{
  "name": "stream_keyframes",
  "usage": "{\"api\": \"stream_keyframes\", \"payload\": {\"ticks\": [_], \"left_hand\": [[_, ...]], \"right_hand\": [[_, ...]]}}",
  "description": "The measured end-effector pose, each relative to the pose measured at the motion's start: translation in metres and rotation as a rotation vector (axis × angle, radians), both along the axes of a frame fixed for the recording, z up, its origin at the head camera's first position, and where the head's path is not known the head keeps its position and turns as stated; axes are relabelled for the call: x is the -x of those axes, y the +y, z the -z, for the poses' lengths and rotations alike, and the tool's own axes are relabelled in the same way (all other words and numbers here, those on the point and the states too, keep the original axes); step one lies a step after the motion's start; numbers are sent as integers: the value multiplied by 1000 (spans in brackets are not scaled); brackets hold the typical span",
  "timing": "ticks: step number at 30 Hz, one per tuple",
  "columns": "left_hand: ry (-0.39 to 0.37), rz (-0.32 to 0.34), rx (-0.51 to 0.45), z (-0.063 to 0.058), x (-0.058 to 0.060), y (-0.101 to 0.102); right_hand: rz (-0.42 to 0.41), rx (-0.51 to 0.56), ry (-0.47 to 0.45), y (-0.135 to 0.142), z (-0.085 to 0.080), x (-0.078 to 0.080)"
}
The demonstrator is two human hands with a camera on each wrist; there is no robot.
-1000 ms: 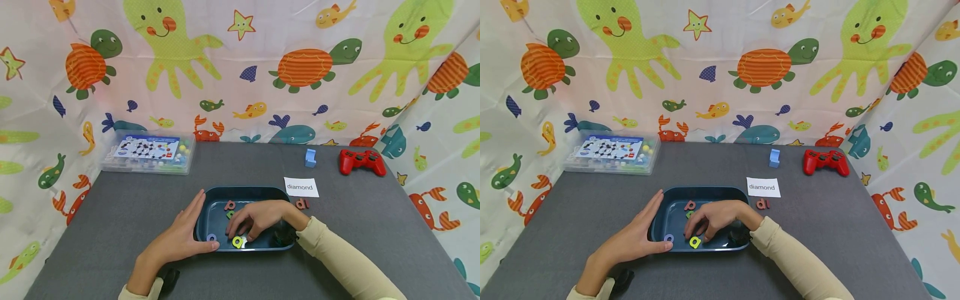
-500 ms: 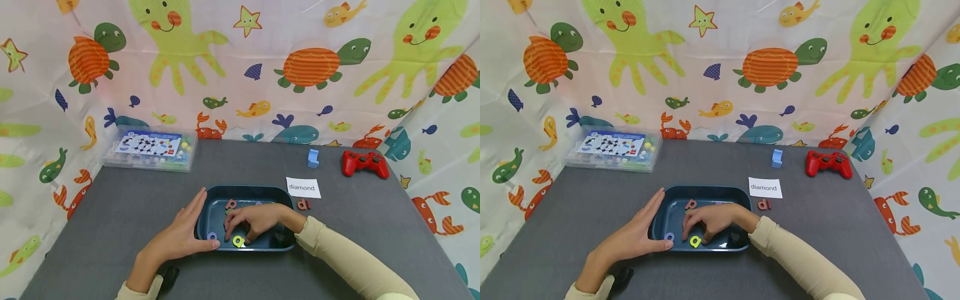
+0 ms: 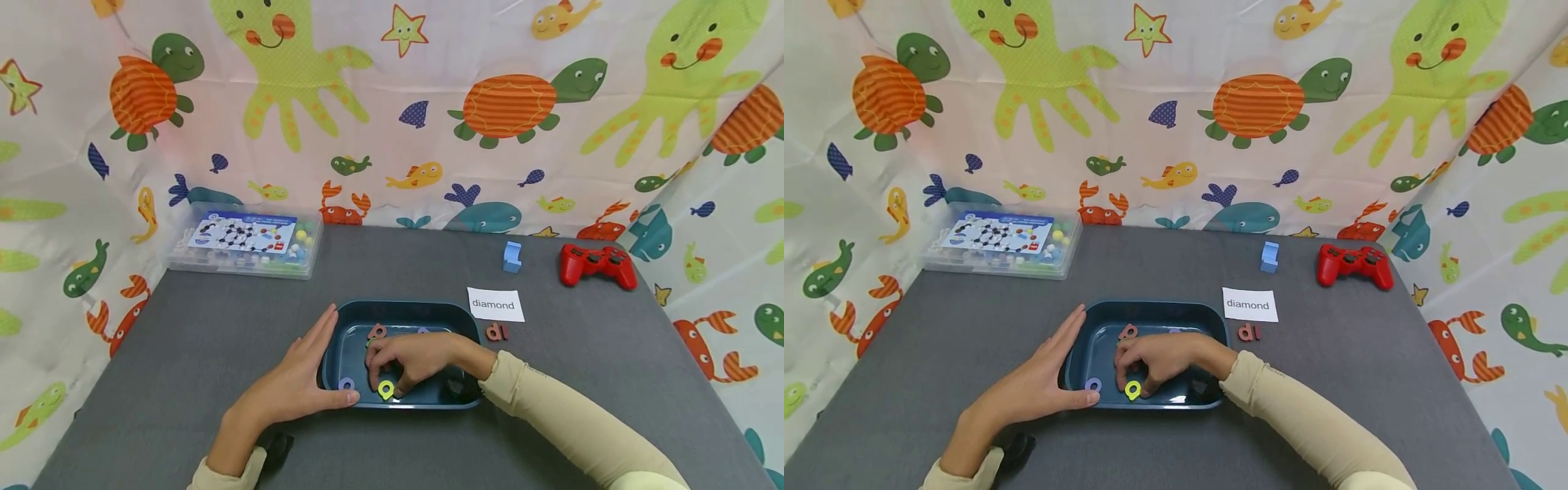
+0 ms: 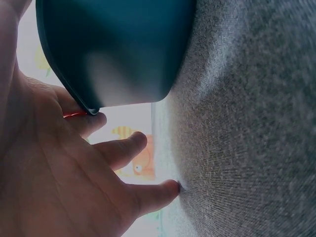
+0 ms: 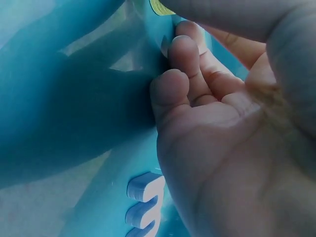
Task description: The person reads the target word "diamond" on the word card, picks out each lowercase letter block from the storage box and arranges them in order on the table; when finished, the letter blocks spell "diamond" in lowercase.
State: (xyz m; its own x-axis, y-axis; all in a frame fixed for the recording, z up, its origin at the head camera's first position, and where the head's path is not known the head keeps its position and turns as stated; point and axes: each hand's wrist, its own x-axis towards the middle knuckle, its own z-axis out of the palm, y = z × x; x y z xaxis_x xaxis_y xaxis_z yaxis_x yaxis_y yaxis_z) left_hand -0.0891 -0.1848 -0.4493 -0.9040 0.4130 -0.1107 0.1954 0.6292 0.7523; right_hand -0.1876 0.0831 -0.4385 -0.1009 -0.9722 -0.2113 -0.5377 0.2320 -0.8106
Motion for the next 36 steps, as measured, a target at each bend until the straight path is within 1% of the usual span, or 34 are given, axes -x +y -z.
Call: {"api": "stream_keyframes", "payload": {"ticks": [10,14,17,21,28,31,36], "left_hand": [[11,-1,-2,-1,-2,-1],[24,3,-7,0,-2,0],[21,4,-3,-1,-2,0],[13,4,2,-1,-1,0],[-10,0,17,0,-1,1],[-26,-14,27,0,-1,2],[-37,-26,41,-1,-1,3]], "right_hand": [[4,51,58,-2,-2,0],[30,53,2,1,-3,2],[69,50,-57,3,-4,3],[132,67,-117,5,-6,4],[246,66,-184,9,-8,2],[289,79,-162,11,-8,2],[324,138,-79,18,-13,4]]}}
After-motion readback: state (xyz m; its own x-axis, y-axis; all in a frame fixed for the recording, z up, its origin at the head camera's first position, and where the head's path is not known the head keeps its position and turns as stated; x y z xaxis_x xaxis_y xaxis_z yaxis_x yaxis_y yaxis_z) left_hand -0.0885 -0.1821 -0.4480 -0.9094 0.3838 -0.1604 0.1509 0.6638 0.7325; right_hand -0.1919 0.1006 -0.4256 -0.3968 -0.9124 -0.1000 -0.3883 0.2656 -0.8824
